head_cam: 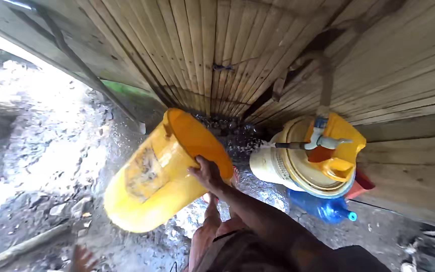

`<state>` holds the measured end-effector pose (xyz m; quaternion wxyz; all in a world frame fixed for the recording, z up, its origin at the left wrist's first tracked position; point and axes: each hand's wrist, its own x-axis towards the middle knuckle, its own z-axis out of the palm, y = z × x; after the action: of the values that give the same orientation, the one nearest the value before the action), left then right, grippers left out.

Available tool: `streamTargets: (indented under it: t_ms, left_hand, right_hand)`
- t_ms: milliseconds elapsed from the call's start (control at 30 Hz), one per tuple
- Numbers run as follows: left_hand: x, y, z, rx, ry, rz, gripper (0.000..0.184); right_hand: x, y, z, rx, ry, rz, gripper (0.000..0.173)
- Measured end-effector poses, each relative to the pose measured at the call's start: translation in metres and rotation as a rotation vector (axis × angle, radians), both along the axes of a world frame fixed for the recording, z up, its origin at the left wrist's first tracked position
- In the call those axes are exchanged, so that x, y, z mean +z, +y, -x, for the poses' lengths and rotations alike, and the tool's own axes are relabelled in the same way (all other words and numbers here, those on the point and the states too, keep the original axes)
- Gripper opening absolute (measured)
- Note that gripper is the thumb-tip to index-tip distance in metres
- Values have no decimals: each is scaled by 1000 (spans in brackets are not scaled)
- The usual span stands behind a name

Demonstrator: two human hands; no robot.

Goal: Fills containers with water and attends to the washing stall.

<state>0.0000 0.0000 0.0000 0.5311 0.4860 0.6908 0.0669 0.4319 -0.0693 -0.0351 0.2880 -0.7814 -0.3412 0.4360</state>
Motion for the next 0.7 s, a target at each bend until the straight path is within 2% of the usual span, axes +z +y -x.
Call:
streamTargets:
  t_ms: [33,67,100,167,333,400,467,600,700]
  left_hand:
    - [-47,-6,27,76,158,-18,77]
    - [-73,-15,33,101,305,7,76]
    - [-88,-26,36,97,374,53,74]
    - [-108,-58,50,133,382,121,70]
    - [-120,-144,74,204,403,338,65]
    - [-128,-174,81,191,401,417,66]
    - [-130,-199,86,228,392,466,65]
    - [-129,-206,82,283,332,464,62]
    - [-129,-185,77,238,318,437,63]
  right_hand:
    - [-5,2,8,62,-101,92,40]
    - [-12,1,12,113,-189,159,40]
    - [-20,-1,11,149,-256,210,40]
    - [-36,-4,1,197,-362,298,41]
    - [-106,-39,-31,277,-642,225,32]
    - [-121,-64,-39,354,-663,205,30]
    - [-134,-84,-44,441,-641,300,30]
    - [-139,-112,-46,507,-543,455,35]
    - [-159,-145,-53,501,-524,476,32]
